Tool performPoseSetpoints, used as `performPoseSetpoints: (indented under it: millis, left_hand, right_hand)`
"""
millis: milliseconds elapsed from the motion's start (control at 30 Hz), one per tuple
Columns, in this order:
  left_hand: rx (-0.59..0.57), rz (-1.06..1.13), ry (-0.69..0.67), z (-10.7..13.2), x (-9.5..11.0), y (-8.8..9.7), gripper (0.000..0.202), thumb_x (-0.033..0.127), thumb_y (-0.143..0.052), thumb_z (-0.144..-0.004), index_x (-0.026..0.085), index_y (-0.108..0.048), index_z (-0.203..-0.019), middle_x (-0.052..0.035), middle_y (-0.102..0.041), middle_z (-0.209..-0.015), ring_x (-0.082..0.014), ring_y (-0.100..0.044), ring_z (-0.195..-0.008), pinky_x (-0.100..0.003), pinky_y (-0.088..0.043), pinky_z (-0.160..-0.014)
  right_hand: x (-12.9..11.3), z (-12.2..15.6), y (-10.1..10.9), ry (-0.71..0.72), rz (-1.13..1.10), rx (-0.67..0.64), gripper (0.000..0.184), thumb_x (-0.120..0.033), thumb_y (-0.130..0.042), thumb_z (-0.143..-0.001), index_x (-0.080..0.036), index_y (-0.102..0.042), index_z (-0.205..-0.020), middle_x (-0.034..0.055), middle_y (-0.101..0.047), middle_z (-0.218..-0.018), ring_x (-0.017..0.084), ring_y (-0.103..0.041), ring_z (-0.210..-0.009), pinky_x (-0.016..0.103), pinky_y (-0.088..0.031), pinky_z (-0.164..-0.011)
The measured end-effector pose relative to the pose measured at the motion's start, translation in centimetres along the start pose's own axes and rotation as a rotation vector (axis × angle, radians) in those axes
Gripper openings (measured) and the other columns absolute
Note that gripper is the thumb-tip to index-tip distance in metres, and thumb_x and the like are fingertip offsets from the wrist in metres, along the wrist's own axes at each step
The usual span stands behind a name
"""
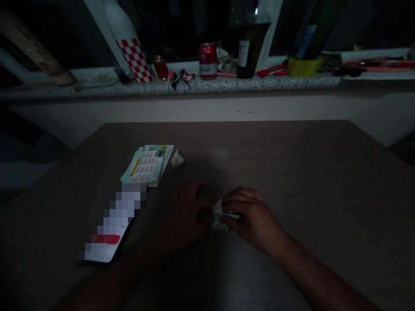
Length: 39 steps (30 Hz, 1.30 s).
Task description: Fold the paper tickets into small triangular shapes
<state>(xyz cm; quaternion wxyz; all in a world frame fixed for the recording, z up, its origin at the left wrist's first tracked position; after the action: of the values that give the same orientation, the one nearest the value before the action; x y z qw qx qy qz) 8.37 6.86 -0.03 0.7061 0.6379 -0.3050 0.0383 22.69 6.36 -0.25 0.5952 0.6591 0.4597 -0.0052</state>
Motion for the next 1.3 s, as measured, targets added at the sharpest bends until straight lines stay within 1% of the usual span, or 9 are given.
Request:
performPoseSetpoints:
  millis: [267, 400, 533, 733, 900, 1000, 1133, 1200, 1300]
  left_hand:
    - [-0.026, 0.005, 0.008, -0.1, 0.0, 0.0, 0.015, 0.030, -0.067, -0.074, 0.026, -0.072, -0.088, -0.0109, -0.041, -0.142, -0.0296, -0.032, -0.136, -0.052, -0.025, -0.105]
    - [-0.008, 0.001, -0.007, -0.1, 0.0, 0.0, 0.013, 0.029, -0.064, -0.077, 0.026, -0.071, -0.088, -0.0098, -0.041, -0.142, -0.0286, -0.033, -0.135, -0.052, -0.026, -0.106]
    - [-0.018, 0.006, -0.006, -0.1, 0.0, -0.1, 0.012, 0.030, -0.065, -0.077, 0.026, -0.071, -0.087, -0.0087, -0.041, -0.143, -0.0294, -0.032, -0.136, -0.052, -0.026, -0.106]
    - [-0.005, -0.004, -0.020, 0.0, 0.2, -0.2, 0.012, 0.026, -0.063, -0.078, 0.025, -0.070, -0.088, -0.0098, -0.042, -0.142, -0.0294, -0.033, -0.135, -0.051, -0.027, -0.105]
    - [0.016, -0.005, -0.035, -0.1, 0.4, -0.4, 0.012, 0.026, -0.064, -0.075, 0.023, -0.067, -0.086, -0.0095, -0.043, -0.140, -0.0280, -0.034, -0.134, -0.048, -0.027, -0.106]
    - [0.031, 0.014, -0.022, -0.3, 0.4, -0.3, 0.023, 0.025, -0.066, -0.072, 0.022, -0.064, -0.095, -0.0098, -0.045, -0.138, -0.0269, -0.035, -0.132, -0.046, -0.027, -0.107]
    - [0.043, 0.030, -0.025, -0.4, 0.5, -0.2, 0.040, 0.025, -0.067, -0.071, 0.022, -0.060, -0.110, -0.0101, -0.046, -0.137, -0.0271, -0.037, -0.131, -0.046, -0.027, -0.107]
    - [0.034, 0.033, -0.036, -0.5, 0.5, -0.2, 0.042, 0.025, -0.066, -0.072, 0.023, -0.059, -0.114, -0.0102, -0.044, -0.139, -0.0276, -0.036, -0.132, -0.047, -0.026, -0.107]
    - [0.012, 0.039, -0.027, -0.4, 0.4, -0.3, 0.043, 0.026, -0.066, -0.072, 0.022, -0.059, -0.115, -0.0110, -0.042, -0.142, -0.0288, -0.034, -0.133, -0.048, -0.025, -0.108]
  right_hand:
    - [1.1, 0.9, 0.9, 0.000, -0.113, -0.071, 0.037, -0.013, -0.063, -0.083, -0.027, -0.062, -0.118, 0.0074, -0.066, -0.114, 0.022, -0.059, -0.109, 0.042, -0.051, -0.092]
    - [0.9, 0.9, 1.3, 0.016, -0.131, -0.148, 0.043, -0.010, -0.060, -0.084, -0.028, -0.060, -0.123, 0.0068, -0.064, -0.117, 0.021, -0.059, -0.111, 0.039, -0.052, -0.093]
    - [1.1, 1.1, 1.6, -0.001, -0.107, -0.165, 0.052, -0.005, -0.057, -0.081, -0.030, -0.057, -0.127, 0.0056, -0.062, -0.121, 0.021, -0.056, -0.117, 0.040, -0.050, -0.098]
    - [1.3, 1.4, 1.5, -0.018, -0.114, -0.201, 0.053, -0.004, -0.055, -0.082, -0.029, -0.055, -0.129, 0.0068, -0.059, -0.126, 0.022, -0.051, -0.122, 0.043, -0.047, -0.101]
    - [0.9, 1.0, 1.8, 0.007, -0.150, -0.220, 0.054, -0.005, -0.059, -0.081, -0.028, -0.054, -0.129, 0.0072, -0.062, -0.123, 0.023, -0.054, -0.119, 0.043, -0.046, -0.101]
    - [1.0, 1.0, 1.9, -0.029, -0.123, -0.194, 0.059, -0.003, -0.058, -0.077, -0.027, -0.052, -0.131, 0.0081, -0.060, -0.125, 0.024, -0.053, -0.121, 0.044, -0.046, -0.101]
    - [0.8, 1.0, 1.6, -0.022, -0.089, -0.172, 0.074, 0.002, -0.054, -0.070, -0.027, -0.044, -0.138, 0.0082, -0.054, -0.132, 0.024, -0.047, -0.127, 0.044, -0.043, -0.103]
    - [0.6, 0.9, 1.4, -0.014, -0.087, -0.180, 0.079, 0.003, -0.052, -0.067, -0.026, -0.041, -0.140, 0.0082, -0.052, -0.135, 0.024, -0.044, -0.129, 0.045, -0.041, -0.105]
    - [0.3, 0.7, 1.3, -0.022, -0.123, -0.176, 0.079, 0.004, -0.051, -0.064, -0.025, -0.043, -0.138, 0.0082, -0.053, -0.133, 0.024, -0.044, -0.128, 0.045, -0.040, -0.106]
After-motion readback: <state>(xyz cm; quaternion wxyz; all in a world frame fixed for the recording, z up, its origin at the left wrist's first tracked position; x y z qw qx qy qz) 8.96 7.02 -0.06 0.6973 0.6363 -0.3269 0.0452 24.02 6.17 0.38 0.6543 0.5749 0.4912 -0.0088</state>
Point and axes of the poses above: each hand's wrist, its own z-axis away from the middle knuckle, its own y-axis out of the back of the hand, x = y × z, the point moved 7 cm from there along -z, towards the middle knuckle
